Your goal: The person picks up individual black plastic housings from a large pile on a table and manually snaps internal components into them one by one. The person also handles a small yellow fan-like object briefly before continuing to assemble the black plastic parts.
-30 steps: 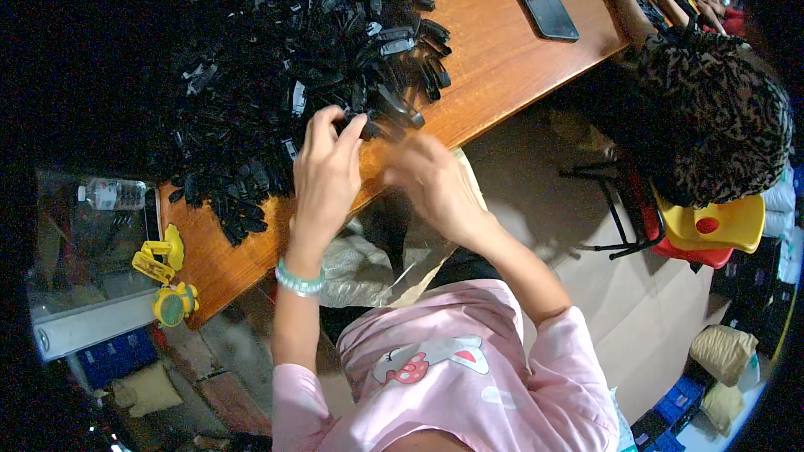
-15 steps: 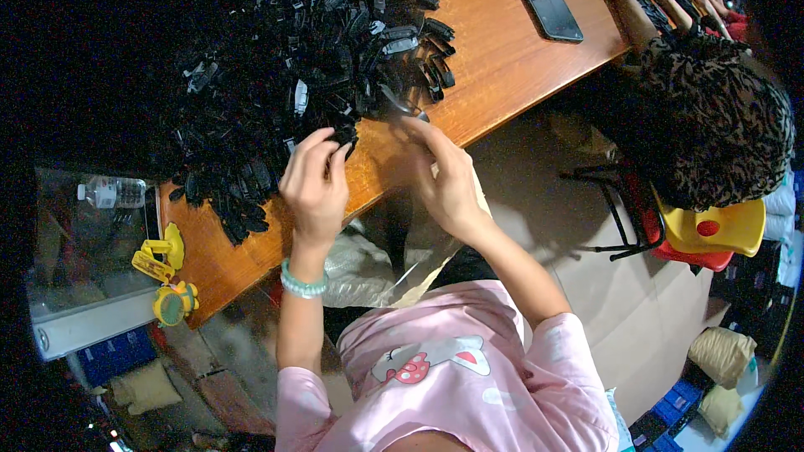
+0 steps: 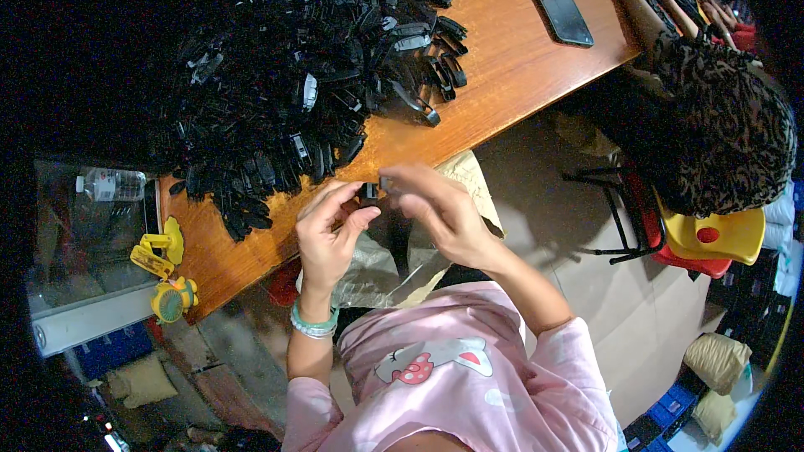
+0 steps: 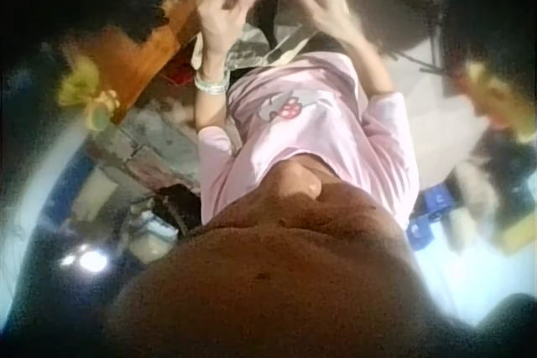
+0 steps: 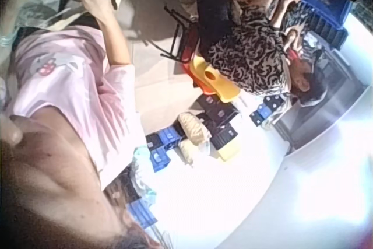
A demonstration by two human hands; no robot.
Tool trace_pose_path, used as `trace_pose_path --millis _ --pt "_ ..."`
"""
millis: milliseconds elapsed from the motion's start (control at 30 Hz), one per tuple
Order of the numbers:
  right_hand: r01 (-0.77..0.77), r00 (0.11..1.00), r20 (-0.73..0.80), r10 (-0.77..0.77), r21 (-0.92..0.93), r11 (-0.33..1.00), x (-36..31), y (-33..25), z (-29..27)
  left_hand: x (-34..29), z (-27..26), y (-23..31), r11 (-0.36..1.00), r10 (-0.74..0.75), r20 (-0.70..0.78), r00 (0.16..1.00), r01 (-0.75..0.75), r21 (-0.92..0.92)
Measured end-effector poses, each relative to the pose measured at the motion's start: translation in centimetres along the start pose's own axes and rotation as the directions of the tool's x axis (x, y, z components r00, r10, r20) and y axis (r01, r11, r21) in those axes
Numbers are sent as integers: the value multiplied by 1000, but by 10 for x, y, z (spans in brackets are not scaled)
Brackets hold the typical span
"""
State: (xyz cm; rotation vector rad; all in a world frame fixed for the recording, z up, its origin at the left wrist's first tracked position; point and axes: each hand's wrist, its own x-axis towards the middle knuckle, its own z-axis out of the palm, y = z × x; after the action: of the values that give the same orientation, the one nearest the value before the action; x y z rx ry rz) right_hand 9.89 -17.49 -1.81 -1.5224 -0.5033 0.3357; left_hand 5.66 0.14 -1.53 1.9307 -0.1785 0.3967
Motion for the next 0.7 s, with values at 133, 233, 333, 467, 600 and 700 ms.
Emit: trace_pose_path --millis 133,233,333,467,600,700 --pt "241 970 93 -223 -282 929 0 14 5 -3 0 4 997 -33 -26 999 31 -67" --pt "402 914 134 -384 -439 804 -4 19 11 -5 -6 0 999 -2 -19 1000 2 40" --pt "437 899 185 -397 -307 846 3 11 10 -9 -9 3 997 -79 -19 997 78 -14" --pt "459 888 195 -416 -337 822 2 9 10 -1 -16 7 998 6 81 997 -11 66" --pt "439 898 206 -388 -418 795 -1 7 12 -5 -11 12 996 10 52 999 -15 85" --pt "411 911 209 -355 -433 802 0 2 14 -13 3 17 951 -279 -43 959 270 -154"
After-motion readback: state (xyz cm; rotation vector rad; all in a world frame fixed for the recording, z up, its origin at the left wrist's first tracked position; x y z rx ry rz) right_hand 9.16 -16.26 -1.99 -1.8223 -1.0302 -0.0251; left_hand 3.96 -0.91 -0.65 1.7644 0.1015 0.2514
